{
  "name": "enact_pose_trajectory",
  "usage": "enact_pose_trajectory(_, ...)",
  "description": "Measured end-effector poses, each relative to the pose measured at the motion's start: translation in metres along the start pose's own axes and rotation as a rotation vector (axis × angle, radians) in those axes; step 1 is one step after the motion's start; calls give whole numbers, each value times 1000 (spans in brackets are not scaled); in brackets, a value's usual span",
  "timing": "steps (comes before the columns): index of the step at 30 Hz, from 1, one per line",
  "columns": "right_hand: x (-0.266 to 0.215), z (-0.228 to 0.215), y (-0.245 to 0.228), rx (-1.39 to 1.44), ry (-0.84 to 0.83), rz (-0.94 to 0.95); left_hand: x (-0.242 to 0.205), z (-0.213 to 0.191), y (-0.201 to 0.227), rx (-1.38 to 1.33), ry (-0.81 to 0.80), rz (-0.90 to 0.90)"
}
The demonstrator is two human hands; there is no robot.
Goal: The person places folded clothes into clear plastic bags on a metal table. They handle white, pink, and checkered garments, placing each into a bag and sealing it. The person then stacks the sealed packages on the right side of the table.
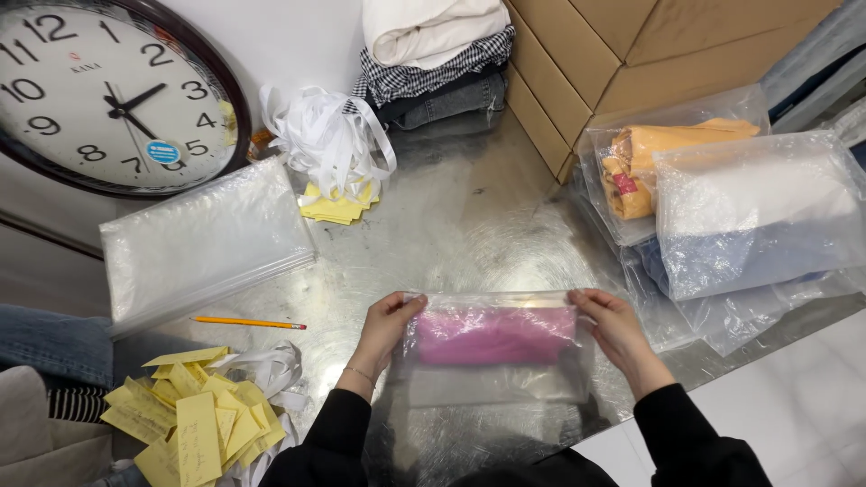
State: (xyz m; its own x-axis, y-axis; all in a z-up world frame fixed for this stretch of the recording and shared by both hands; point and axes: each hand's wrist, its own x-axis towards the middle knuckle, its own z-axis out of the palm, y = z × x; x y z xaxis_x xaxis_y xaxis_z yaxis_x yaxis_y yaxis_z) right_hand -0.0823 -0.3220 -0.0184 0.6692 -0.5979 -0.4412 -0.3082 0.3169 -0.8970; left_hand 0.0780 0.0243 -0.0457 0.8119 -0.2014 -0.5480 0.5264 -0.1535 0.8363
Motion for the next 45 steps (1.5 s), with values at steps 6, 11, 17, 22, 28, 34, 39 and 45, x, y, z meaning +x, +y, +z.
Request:
enact_pose_trajectory(6, -16, -5, -73, -59, -39, -352, -54, -11, 86, 7, 12, 417)
enact_pose_trajectory(11, 1, -4, -111, -318, -85, -523, -68, -18, 117, 384, 166, 647)
enact_pose_trajectory(17, 24, 25, -133, -476, -61, -672, -37, -18, 127, 495, 277, 715)
enact_pose_trajectory(22, 35, 42, -138, -348, -81, -606, -32, -32, 135, 390, 298, 776)
enact_pose_trajectory(28, -29, 15, -101, -806, -302, -656, -80, -59, 51, 846, 132, 792)
enact_pose_trajectory(34, -54, -30, 54, -1105, -392, -532, -131, -74, -71, 1028, 67, 761)
enact_pose_trajectory(39, -79, -24, 25, -1414, -402, -234, -170, -72, -47, 1031, 6, 672)
enact_pose_trajectory(45, -106, 91, -55, -1289, -278, -313, -143, -7, 34, 748, 118, 533)
